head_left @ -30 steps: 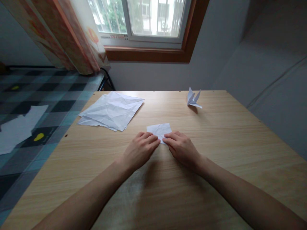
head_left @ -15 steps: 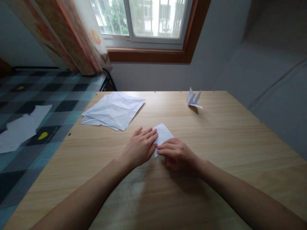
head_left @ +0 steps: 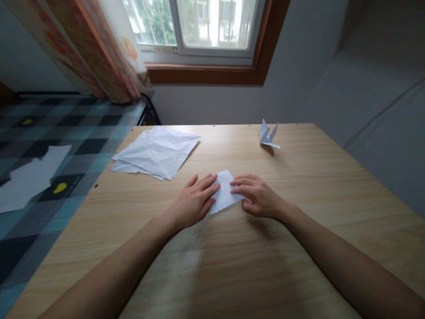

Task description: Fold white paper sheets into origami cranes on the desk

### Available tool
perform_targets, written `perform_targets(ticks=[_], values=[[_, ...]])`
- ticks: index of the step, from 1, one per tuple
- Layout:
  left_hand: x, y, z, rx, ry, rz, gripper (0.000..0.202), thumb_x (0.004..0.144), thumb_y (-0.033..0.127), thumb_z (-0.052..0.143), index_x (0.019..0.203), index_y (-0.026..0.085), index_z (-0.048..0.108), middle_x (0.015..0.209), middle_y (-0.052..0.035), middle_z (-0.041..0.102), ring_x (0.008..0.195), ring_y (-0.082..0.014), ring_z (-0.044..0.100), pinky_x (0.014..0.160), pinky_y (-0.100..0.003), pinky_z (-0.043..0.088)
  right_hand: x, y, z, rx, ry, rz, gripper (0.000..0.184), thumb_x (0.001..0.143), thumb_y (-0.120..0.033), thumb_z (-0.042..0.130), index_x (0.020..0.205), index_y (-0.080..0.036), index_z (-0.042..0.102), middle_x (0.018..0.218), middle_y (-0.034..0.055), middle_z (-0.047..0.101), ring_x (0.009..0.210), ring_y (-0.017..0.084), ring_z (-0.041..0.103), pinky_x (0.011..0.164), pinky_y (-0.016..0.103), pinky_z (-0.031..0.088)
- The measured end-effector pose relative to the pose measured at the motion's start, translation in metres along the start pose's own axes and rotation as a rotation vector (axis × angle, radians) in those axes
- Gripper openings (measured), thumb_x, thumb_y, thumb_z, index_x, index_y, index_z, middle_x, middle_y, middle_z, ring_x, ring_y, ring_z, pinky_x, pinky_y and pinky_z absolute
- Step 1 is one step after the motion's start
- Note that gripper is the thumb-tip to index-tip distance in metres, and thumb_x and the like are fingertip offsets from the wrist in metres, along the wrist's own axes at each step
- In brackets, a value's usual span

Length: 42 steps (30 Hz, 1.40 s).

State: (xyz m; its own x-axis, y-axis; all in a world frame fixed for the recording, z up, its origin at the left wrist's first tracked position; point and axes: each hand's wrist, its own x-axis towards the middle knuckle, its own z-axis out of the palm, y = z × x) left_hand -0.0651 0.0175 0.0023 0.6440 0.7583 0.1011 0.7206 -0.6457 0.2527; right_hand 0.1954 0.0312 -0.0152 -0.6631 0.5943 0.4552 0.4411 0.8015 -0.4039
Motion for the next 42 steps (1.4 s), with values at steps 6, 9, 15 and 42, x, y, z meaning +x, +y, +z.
perform_targets(ticks=[6, 9, 15, 42], values=[[-0.001, -0.002, 0.0, -0.022, -0.012, 0.055, 0.042, 0.097, 0.023, 0.038, 0.135, 0.022, 0.057, 0.15, -0.0126, 0.048, 0.141, -0.0277, 0.043, 0.117, -0.058, 0.028, 0.001, 0.004, -0.006, 0.001, 0.05, -0.027, 0.039, 0.074, -0.003, 0.051, 0.104, -0.021, 0.07, 0.114, 0.0098, 0.072, 0.106, 0.024, 0.063, 0.093, 0.045, 0.053], [-0.001, -0.002, -0.002, -0.032, -0.023, 0.059, 0.044, 0.094, 0.02, 0.04, 0.135, 0.02, 0.056, 0.151, -0.0127, 0.047, 0.142, -0.0274, 0.041, 0.118, -0.058, 0.026, 0.001, 0.003, -0.007, 0.044, 0.016, 0.021, 0.048, 0.069, -0.003, 0.052, 0.111, -0.02, 0.068, 0.122, 0.0112, 0.069, 0.11, 0.026, 0.063, 0.095, 0.048, 0.052], [-0.002, -0.002, -0.003, -0.055, -0.042, 0.069, 0.045, 0.092, 0.037, 0.054, 0.134, 0.022, 0.056, 0.152, -0.013, 0.046, 0.143, -0.0299, 0.039, 0.118, -0.06, 0.023, 0.0, 0.004, 0.002, 0.361, 0.133, 0.251, 0.055, 0.075, -0.003, 0.05, 0.125, -0.022, 0.062, 0.136, 0.0126, 0.06, 0.122, 0.023, 0.059, 0.099, 0.042, 0.052], [-0.002, 0.0, -0.001, -0.017, -0.089, 0.063, 0.049, 0.096, 0.037, 0.048, 0.142, 0.021, 0.046, 0.154, -0.0106, 0.044, 0.145, -0.0275, 0.035, 0.12, -0.057, 0.02, 0.011, -0.029, 0.017, -0.411, 0.097, 0.089, 0.011, 0.094, -0.015, 0.056, 0.09, -0.017, 0.066, 0.092, 0.0096, 0.069, 0.088, 0.023, 0.061, 0.081, 0.035, 0.051]])
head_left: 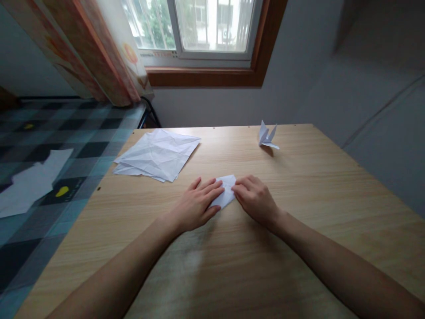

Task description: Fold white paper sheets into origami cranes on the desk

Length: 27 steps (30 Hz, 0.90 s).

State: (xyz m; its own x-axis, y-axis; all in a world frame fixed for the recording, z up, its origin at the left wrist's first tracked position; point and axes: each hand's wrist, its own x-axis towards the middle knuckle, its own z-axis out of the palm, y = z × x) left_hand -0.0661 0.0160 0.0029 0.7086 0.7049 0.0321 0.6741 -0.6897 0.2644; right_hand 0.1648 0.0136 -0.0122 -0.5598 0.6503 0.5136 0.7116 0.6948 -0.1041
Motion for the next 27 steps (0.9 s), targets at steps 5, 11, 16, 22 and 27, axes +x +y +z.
perform_targets(ticks=[5, 11, 16, 22, 27], values=[[0.0, -0.002, 0.002, 0.013, 0.014, 0.003, 0.05, 0.096, 0.042, 0.048, 0.142, 0.021, 0.046, 0.153, -0.0103, 0.044, 0.144, -0.0272, 0.037, 0.12, -0.054, 0.021, -0.007, -0.003, -0.001, 0.036, -0.091, -0.263, 0.02, 0.097, -0.012, 0.049, 0.094, -0.016, 0.068, 0.099, 0.0092, 0.074, 0.091, 0.019, 0.066, 0.082, 0.029, 0.054], [0.0, -0.003, 0.001, 0.028, 0.028, 0.01, 0.054, 0.095, 0.047, 0.051, 0.142, 0.023, 0.046, 0.154, -0.0098, 0.044, 0.144, -0.0279, 0.038, 0.12, -0.053, 0.022, -0.013, 0.014, 0.002, 0.124, -0.018, -0.047, 0.025, 0.088, -0.004, 0.051, 0.1, -0.016, 0.071, 0.107, 0.0113, 0.075, 0.098, 0.024, 0.069, 0.09, 0.038, 0.056], [0.001, -0.002, 0.001, 0.014, 0.033, -0.02, 0.064, 0.093, 0.052, 0.052, 0.146, 0.018, 0.04, 0.153, -0.0134, 0.043, 0.145, -0.0298, 0.035, 0.119, -0.054, 0.023, -0.01, 0.011, -0.001, 0.449, 0.03, 0.142, 0.053, 0.086, -0.023, 0.063, 0.137, -0.015, 0.051, 0.113, 0.0132, 0.071, 0.101, 0.026, 0.067, 0.091, 0.042, 0.055], [0.0, -0.003, 0.004, -0.019, 0.108, -0.042, 0.071, 0.094, 0.048, 0.05, 0.151, 0.012, 0.029, 0.151, -0.0199, 0.043, 0.141, -0.0321, 0.039, 0.117, -0.054, 0.028, -0.009, 0.009, -0.003, 0.574, -0.011, 0.067, 0.024, 0.092, -0.038, 0.062, 0.079, -0.019, 0.07, 0.082, 0.0066, 0.07, 0.091, 0.023, 0.068, 0.086, 0.038, 0.054], [-0.002, -0.004, 0.006, 0.003, 0.307, -0.082, 0.071, 0.084, 0.018, 0.049, 0.152, 0.012, 0.028, 0.161, -0.0196, 0.023, 0.147, -0.0328, 0.026, 0.116, -0.053, 0.031, -0.011, 0.011, 0.003, 0.367, -0.019, -0.098, 0.027, 0.084, -0.042, 0.072, 0.075, -0.019, 0.062, 0.1, 0.0109, 0.071, 0.092, 0.024, 0.067, 0.079, 0.037, 0.055]])
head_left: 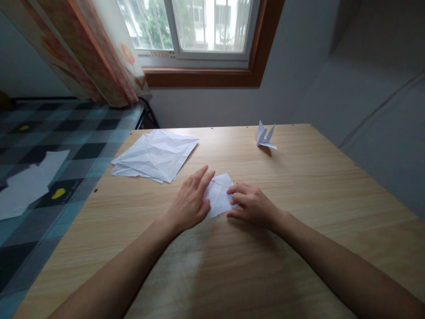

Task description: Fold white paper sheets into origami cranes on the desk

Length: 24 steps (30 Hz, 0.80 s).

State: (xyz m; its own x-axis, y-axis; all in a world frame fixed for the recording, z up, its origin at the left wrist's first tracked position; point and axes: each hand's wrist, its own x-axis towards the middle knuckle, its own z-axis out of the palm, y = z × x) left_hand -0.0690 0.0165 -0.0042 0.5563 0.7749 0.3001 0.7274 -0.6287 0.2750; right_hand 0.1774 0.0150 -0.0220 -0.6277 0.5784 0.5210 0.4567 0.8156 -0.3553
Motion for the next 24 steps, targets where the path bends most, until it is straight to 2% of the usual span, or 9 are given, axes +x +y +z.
perform_targets(ticks=[1, 3, 5, 7, 11, 14, 18, 22, 24], values=[[0.0, 0.0, 0.0, 0.019, 0.013, -0.011, 0.07, 0.082, 0.014, 0.047, 0.151, 0.014, 0.032, 0.162, -0.0172, 0.022, 0.149, -0.0329, 0.023, 0.117, -0.055, 0.028, 0.0, 0.001, 0.0, -0.02, -0.009, -0.01, 0.026, 0.086, -0.04, 0.07, 0.075, -0.019, 0.061, 0.102, 0.011, 0.071, 0.094, 0.024, 0.067, 0.08, 0.037, 0.056], [0.001, -0.001, 0.001, 0.055, -0.045, -0.009, 0.065, 0.08, 0.011, 0.045, 0.145, 0.02, 0.045, 0.161, -0.0111, 0.029, 0.15, -0.033, 0.022, 0.117, -0.058, 0.024, 0.0, 0.003, -0.003, -0.042, -0.032, -0.051, 0.022, 0.091, -0.037, 0.065, 0.078, -0.019, 0.06, 0.105, 0.0109, 0.072, 0.098, 0.024, 0.068, 0.085, 0.037, 0.056], [0.002, -0.001, 0.001, 0.064, -0.149, 0.011, 0.059, 0.081, 0.011, 0.044, 0.138, 0.023, 0.053, 0.156, -0.007, 0.041, 0.147, -0.0309, 0.03, 0.118, -0.058, 0.024, 0.001, 0.005, -0.007, -0.079, -0.06, -0.112, 0.015, 0.094, -0.032, 0.06, 0.088, -0.019, 0.062, 0.104, 0.0108, 0.073, 0.1, 0.023, 0.068, 0.091, 0.038, 0.055], [0.004, -0.001, 0.0, 0.053, -0.208, 0.016, 0.057, 0.082, 0.013, 0.043, 0.138, 0.023, 0.054, 0.15, -0.0067, 0.049, 0.143, -0.0282, 0.038, 0.117, -0.055, 0.027, 0.003, 0.005, -0.012, -0.142, -0.067, -0.174, 0.011, 0.095, -0.027, 0.057, 0.098, -0.018, 0.062, 0.101, 0.01, 0.074, 0.097, 0.022, 0.07, 0.092, 0.038, 0.055], [0.005, 0.003, -0.004, 0.051, -0.214, -0.001, 0.053, 0.086, 0.018, 0.043, 0.139, 0.02, 0.053, 0.149, -0.0087, 0.05, 0.141, -0.0279, 0.041, 0.116, -0.054, 0.029, 0.004, 0.003, -0.017, -0.253, -0.084, -0.227, 0.011, 0.092, -0.015, 0.053, 0.097, -0.018, 0.063, 0.095, 0.0089, 0.075, 0.087, 0.02, 0.07, 0.085, 0.033, 0.056], [0.005, 0.004, -0.006, 0.05, -0.222, -0.001, 0.048, 0.093, 0.034, 0.045, 0.139, 0.019, 0.053, 0.148, -0.0112, 0.051, 0.141, -0.03, 0.041, 0.116, -0.055, 0.028, 0.003, 0.003, -0.018, -0.282, -0.134, -0.221, 0.013, 0.092, -0.012, 0.052, 0.095, -0.017, 0.063, 0.092, 0.0087, 0.073, 0.086, 0.019, 0.069, 0.082, 0.032, 0.054], [0.004, 0.003, -0.006, 0.043, -0.221, 0.021, 0.061, 0.092, 0.054, 0.049, 0.14, 0.017, 0.051, 0.147, -0.0152, 0.05, 0.141, -0.0329, 0.041, 0.116, -0.056, 0.027, 0.001, 0.005, -0.018, -0.319, -0.145, -0.213, 0.016, 0.093, -0.01, 0.05, 0.087, -0.018, 0.062, 0.086, 0.0071, 0.07, 0.078, 0.017, 0.065, 0.075, 0.029, 0.051], [0.003, 0.001, -0.004, 0.038, -0.185, 0.047, 0.074, 0.085, 0.067, 0.055, 0.139, 0.017, 0.052, 0.145, -0.0164, 0.052, 0.137, -0.0353, 0.044, 0.114, -0.057, 0.03, 0.002, 0.007, -0.017, -0.377, -0.079, -0.145, 0.019, 0.094, -0.012, 0.049, 0.082, -0.018, 0.062, 0.077, 0.006, 0.067, 0.07, 0.017, 0.062, 0.065, 0.028, 0.048], [0.003, 0.001, -0.003, 0.045, -0.132, 0.064, 0.069, 0.084, 0.064, 0.058, 0.134, 0.017, 0.055, 0.141, -0.0153, 0.056, 0.134, -0.0345, 0.048, 0.11, -0.055, 0.034, 0.002, 0.006, -0.016, -0.362, 0.003, -0.091, 0.018, 0.095, -0.015, 0.048, 0.085, -0.018, 0.063, 0.079, 0.0069, 0.068, 0.073, 0.018, 0.063, 0.066, 0.029, 0.048]])
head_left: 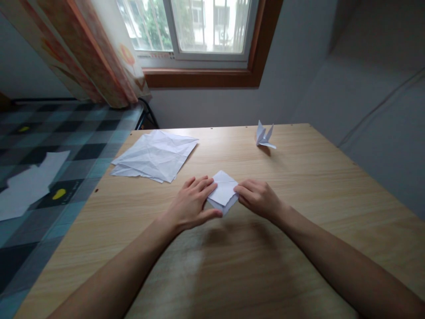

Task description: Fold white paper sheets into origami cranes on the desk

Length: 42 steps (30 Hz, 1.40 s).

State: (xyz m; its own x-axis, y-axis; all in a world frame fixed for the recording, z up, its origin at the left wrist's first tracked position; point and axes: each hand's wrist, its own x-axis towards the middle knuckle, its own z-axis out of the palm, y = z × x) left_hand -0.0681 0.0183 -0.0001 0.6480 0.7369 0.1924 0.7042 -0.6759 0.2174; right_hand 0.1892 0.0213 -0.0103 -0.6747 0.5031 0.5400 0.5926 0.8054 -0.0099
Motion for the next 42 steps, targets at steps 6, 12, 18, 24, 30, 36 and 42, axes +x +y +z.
perform_targets(ticks=[6, 12, 18, 24, 30, 36, 42], values=[[-0.001, 0.0, 0.001, 0.079, 0.241, -0.032, 0.016, 0.09, 0.019, 0.052, 0.095, 0.018, 0.067, 0.091, -0.0078, 0.072, 0.088, -0.023, 0.064, 0.081, -0.037, 0.049, 0.0, -0.011, -0.003, 0.022, 0.317, 0.101, 0.016, 0.091, -0.012, 0.052, 0.1, -0.022, 0.061, 0.089, 0.0077, 0.068, 0.082, 0.021, 0.063, 0.074, 0.035, 0.052], [-0.002, 0.005, -0.001, 0.213, 0.372, 0.044, 0.016, 0.09, 0.017, 0.048, 0.077, 0.019, 0.058, 0.07, -0.0036, 0.061, 0.066, -0.0179, 0.055, 0.063, -0.03, 0.04, 0.007, -0.034, -0.001, 0.032, 0.185, -0.103, 0.014, 0.088, -0.012, 0.053, 0.084, -0.021, 0.063, 0.081, 0.0065, 0.068, 0.077, 0.02, 0.061, 0.071, 0.035, 0.051], [-0.001, 0.013, -0.005, 0.246, 0.394, 0.19, 0.021, 0.093, 0.016, 0.041, 0.076, 0.019, 0.052, 0.069, -0.0028, 0.059, 0.062, -0.0163, 0.052, 0.061, -0.03, 0.038, 0.014, -0.036, 0.022, 0.151, 0.019, -0.027, 0.016, 0.091, -0.027, 0.057, 0.099, -0.018, 0.068, 0.097, 0.0117, 0.074, 0.096, 0.027, 0.067, 0.09, 0.043, 0.053], [-0.005, 0.008, 0.001, 0.193, 0.417, 0.264, 0.008, 0.093, 0.022, 0.049, 0.097, 0.02, 0.055, 0.08, -0.0041, 0.063, 0.07, -0.0166, 0.056, 0.066, -0.031, 0.043, 0.019, -0.033, 0.015, 0.258, -0.178, 0.035, 0.037, 0.084, -0.025, 0.064, 0.119, -0.013, 0.062, 0.125, 0.0197, 0.065, 0.119, 0.035, 0.059, 0.101, 0.053, 0.048], [-0.013, 0.003, 0.006, 0.212, 0.474, 0.328, 0.038, 0.087, 0.031, 0.064, 0.122, 0.04, 0.055, 0.131, -0.0052, 0.056, 0.118, -0.0259, 0.054, 0.095, -0.043, 0.047, 0.017, -0.032, 0.012, 0.317, -0.196, 0.024, 0.042, 0.086, -0.026, 0.062, 0.127, -0.014, 0.058, 0.134, 0.0189, 0.06, 0.126, 0.034, 0.052, 0.106, 0.054, 0.044], [-0.011, 0.012, -0.002, 0.287, 0.327, 0.295, 0.02, 0.089, 0.028, 0.06, 0.108, 0.031, 0.065, 0.141, -0.0033, 0.056, 0.132, -0.0274, 0.047, 0.11, -0.048, 0.037, 0.012, -0.026, 0.018, 0.294, -0.092, -0.045, 0.026, 0.087, -0.019, 0.056, 0.111, -0.012, 0.065, 0.117, 0.0198, 0.067, 0.119, 0.032, 0.056, 0.101, 0.052, 0.048], [-0.007, 0.02, -0.008, 0.295, 0.221, 0.194, 0.038, 0.077, 0.027, 0.063, 0.115, 0.024, 0.065, 0.152, -0.0077, 0.046, 0.146, -0.0356, 0.03, 0.12, -0.058, 0.019, 0.011, -0.019, 0.009, 0.253, -0.105, -0.038, 0.03, 0.081, -0.006, 0.054, 0.105, -0.015, 0.069, 0.111, 0.0145, 0.069, 0.111, 0.028, 0.058, 0.097, 0.046, 0.049]])
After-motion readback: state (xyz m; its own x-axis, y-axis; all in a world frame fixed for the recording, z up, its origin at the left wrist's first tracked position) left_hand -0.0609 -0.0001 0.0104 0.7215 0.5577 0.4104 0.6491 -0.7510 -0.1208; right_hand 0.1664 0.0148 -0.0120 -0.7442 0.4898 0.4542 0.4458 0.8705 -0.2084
